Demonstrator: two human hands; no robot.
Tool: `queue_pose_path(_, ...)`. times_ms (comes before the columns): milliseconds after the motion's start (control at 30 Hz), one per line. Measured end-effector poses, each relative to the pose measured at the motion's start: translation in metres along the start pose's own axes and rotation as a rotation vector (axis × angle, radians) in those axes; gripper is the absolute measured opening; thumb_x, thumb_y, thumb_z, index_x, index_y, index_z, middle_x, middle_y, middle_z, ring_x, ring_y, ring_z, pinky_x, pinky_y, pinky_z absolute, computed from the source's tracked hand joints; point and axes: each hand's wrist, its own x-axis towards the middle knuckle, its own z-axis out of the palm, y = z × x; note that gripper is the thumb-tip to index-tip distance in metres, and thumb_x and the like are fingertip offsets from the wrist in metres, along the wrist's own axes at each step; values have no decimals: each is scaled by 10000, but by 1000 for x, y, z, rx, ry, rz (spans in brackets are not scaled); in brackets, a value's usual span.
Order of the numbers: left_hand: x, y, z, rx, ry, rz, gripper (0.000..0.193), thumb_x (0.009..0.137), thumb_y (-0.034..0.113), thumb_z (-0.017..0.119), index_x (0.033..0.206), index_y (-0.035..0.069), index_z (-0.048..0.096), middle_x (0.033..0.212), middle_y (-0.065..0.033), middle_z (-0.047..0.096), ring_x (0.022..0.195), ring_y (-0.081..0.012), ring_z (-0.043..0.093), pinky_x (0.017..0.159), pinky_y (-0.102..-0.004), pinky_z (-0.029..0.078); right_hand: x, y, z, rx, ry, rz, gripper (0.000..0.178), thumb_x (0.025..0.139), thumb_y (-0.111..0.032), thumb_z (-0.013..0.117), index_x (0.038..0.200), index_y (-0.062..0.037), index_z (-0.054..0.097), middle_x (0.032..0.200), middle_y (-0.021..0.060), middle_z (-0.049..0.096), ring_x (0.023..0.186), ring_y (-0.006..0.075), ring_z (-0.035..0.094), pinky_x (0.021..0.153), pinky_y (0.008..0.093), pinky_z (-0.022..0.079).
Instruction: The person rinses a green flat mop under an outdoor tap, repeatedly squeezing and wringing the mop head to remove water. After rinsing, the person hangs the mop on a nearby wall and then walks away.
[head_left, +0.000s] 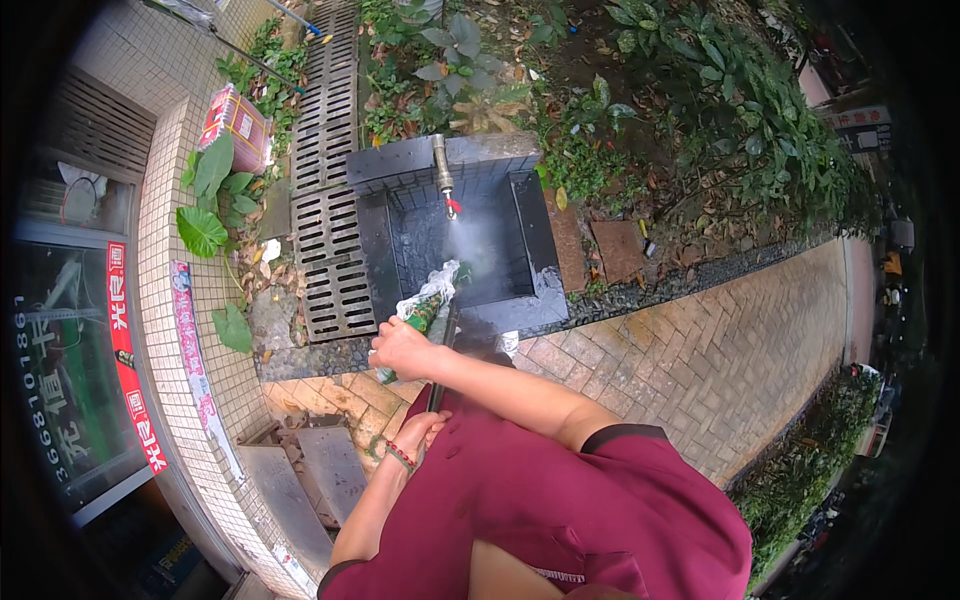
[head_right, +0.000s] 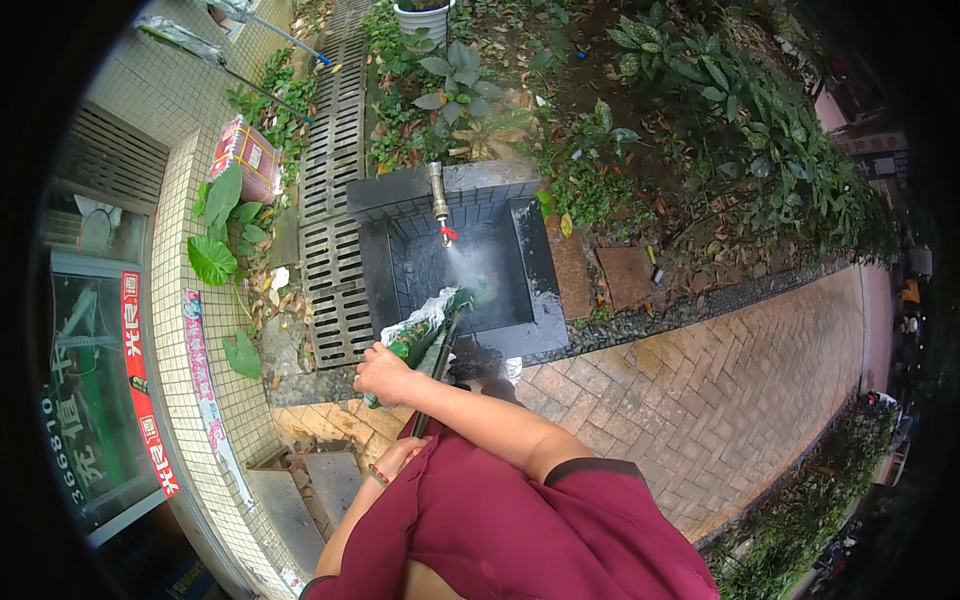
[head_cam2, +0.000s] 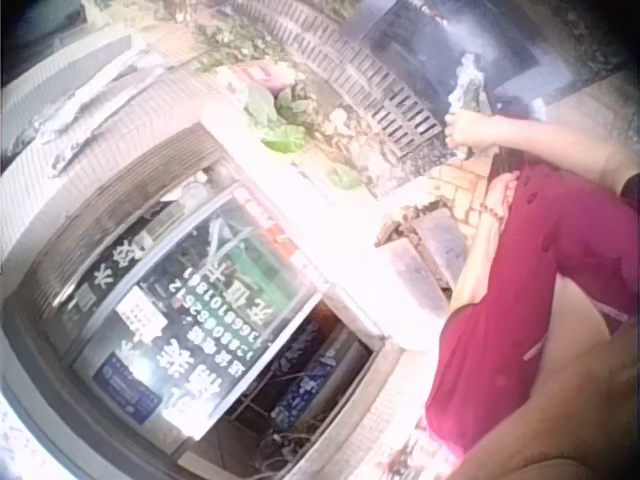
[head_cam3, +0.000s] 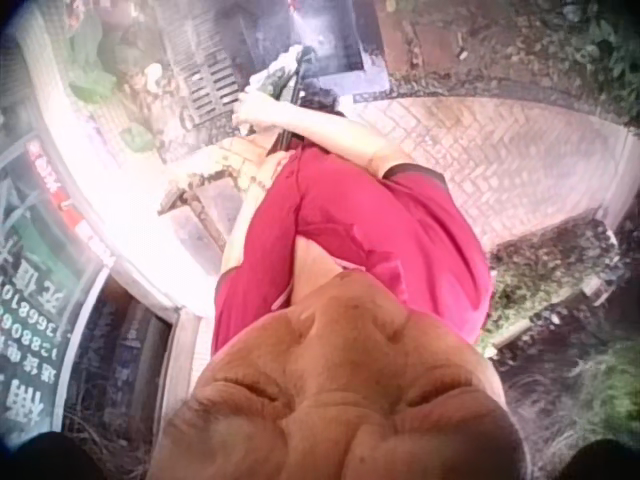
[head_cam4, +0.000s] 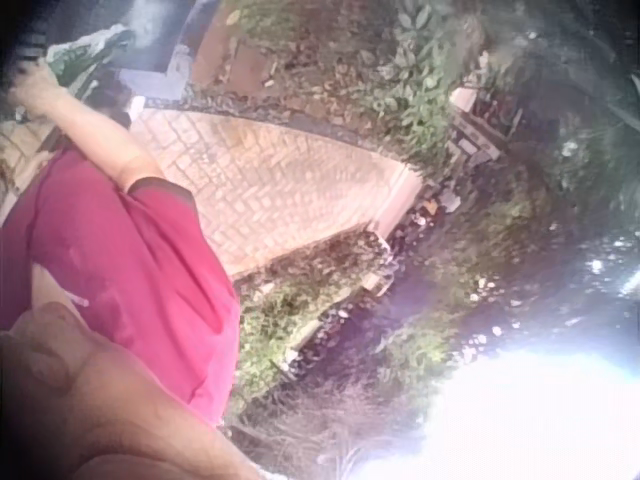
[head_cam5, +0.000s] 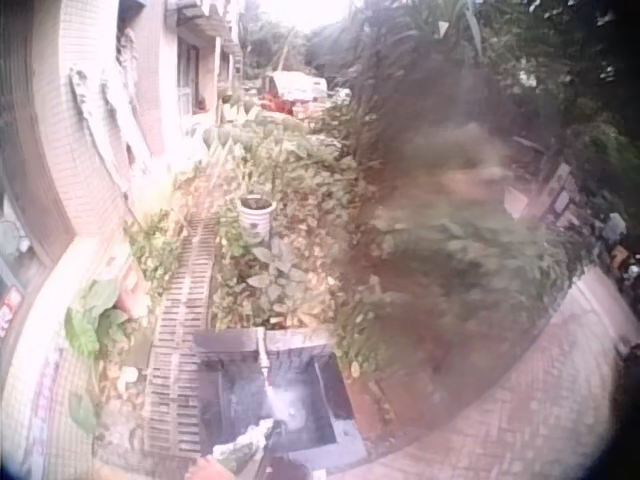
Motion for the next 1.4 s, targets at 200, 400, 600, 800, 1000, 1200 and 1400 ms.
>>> queue_pose_path(200, 10, 0, -26, -40, -82, 3, 159, 900, 91, 490, 1022, 34, 575, 667, 30, 510, 531, -54, 456, 455, -181, 359, 9, 8, 5, 111, 81, 62, 266, 596, -131, 705, 854, -192, 686, 855, 10, 610, 936, 234, 551, 830, 394, 378)
queue_pose_path(400, 17, 11, -16, 34, 34, 5, 165, 919, 107, 476, 1022, 17, 567, 704, 0, 542, 564, -75, 485, 489, -196, 389, 14, 21, -1, 47, 25, 34, 306, 543, -169, 739, 841, -209, 680, 836, -21, 616, 925, 206, 545, 816, 357, 382)
queue_pose_path(600, 14, 16, 16, 502, 170, 291, 112, 875, 160, 564, 877, 47, 567, 661, 0, 536, 548, -96, 485, 491, -214, 385, 3, 15, 12, -22, 3, -42, 279, 566, -195, 732, 841, -203, 686, 868, 5, 634, 968, 229, 552, 841, 405, 388)
queue_pose_path(800, 41, 22, 36, 314, 153, 120, 149, 904, 131, 510, 1013, 47, 568, 670, 34, 514, 545, -85, 470, 496, -203, 394, -23, 39, 2, 69, 35, -69, 289, 556, -135, 688, 837, -203, 686, 846, 5, 624, 956, 236, 543, 847, 410, 367)
queue_pose_path(1000, 129, 16, -31, 110, -96, -77, 177, 943, 158, 480, 1058, 48, 557, 663, 61, 464, 550, -44, 425, 486, -173, 354, -43, 75, -17, 91, 65, -137, 301, 555, -126, 663, 845, -205, 685, 799, 1, 625, 881, 239, 548, 780, 386, 365)
queue_pose_path(1200, 162, 36, -57, 86, -138, -117, 184, 948, 172, 481, 1072, 64, 562, 731, 37, 539, 620, -51, 501, 532, -188, 408, -49, 91, -18, 147, 89, -101, 269, 547, -111, 664, 807, -182, 681, 792, 19, 641, 899, 262, 569, 845, 424, 386)
queue_pose_path(1400, 134, 74, 23, 189, 100, -75, 193, 940, 163, 486, 1084, 61, 565, 769, 24, 552, 657, -67, 515, 565, -203, 418, -50, 92, -10, 145, 156, -78, 207, 549, -130, 688, 755, -134, 695, 784, 44, 646, 904, 270, 578, 850, 433, 377)
